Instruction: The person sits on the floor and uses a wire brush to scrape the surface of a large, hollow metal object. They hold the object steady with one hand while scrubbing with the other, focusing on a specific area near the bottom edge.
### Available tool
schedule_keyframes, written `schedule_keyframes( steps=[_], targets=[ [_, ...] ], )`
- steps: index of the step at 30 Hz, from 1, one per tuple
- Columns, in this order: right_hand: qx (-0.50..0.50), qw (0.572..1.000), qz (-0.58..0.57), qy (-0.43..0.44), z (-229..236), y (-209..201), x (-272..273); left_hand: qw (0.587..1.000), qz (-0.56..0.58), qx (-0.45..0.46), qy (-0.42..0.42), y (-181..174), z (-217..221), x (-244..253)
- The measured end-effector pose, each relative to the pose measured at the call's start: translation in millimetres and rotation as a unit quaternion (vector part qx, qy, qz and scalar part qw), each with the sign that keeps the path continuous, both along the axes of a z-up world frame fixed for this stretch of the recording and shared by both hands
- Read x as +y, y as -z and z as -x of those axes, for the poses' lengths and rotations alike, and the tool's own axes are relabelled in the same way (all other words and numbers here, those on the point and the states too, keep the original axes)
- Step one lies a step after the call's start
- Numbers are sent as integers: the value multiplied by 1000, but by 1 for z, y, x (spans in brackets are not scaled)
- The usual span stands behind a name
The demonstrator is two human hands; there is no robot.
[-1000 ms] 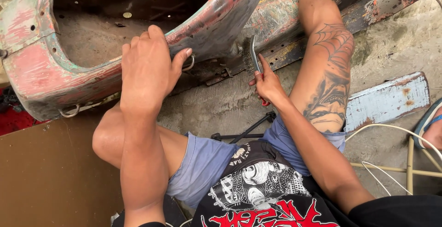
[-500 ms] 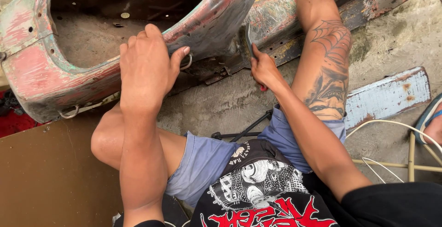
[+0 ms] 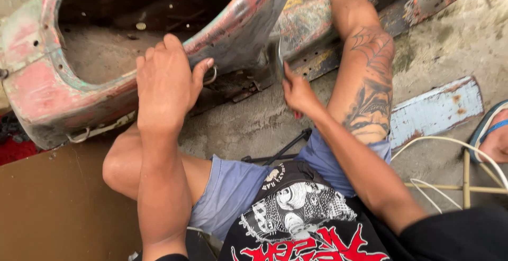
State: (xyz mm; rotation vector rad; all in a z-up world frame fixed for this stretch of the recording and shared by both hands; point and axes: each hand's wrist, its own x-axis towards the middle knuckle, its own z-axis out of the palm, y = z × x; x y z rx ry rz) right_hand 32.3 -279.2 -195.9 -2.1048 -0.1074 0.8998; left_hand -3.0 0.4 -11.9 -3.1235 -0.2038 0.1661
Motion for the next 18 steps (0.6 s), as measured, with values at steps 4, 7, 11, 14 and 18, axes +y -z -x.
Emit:
schedule_keyframes(
  steps=[4,7,11,14,18],
  targets=[
    [-28,1000,7,6,-19,64,-7,999,-28,14,-10,7,-2,1],
    [11,999,18,33,-30,72,-5,999,-41,-9,6,8,2,1],
    [-17,999,-27,8,0,58,-19,1000,-8,3,-13,0,-2,0],
    [48,995,-39,73,-19,49,-9,1000,-18,8,-9,7,-3,2],
    [64,998,-8,27,-1,10,-10,999,-33,-3,1,6,-1,1]
  ],
)
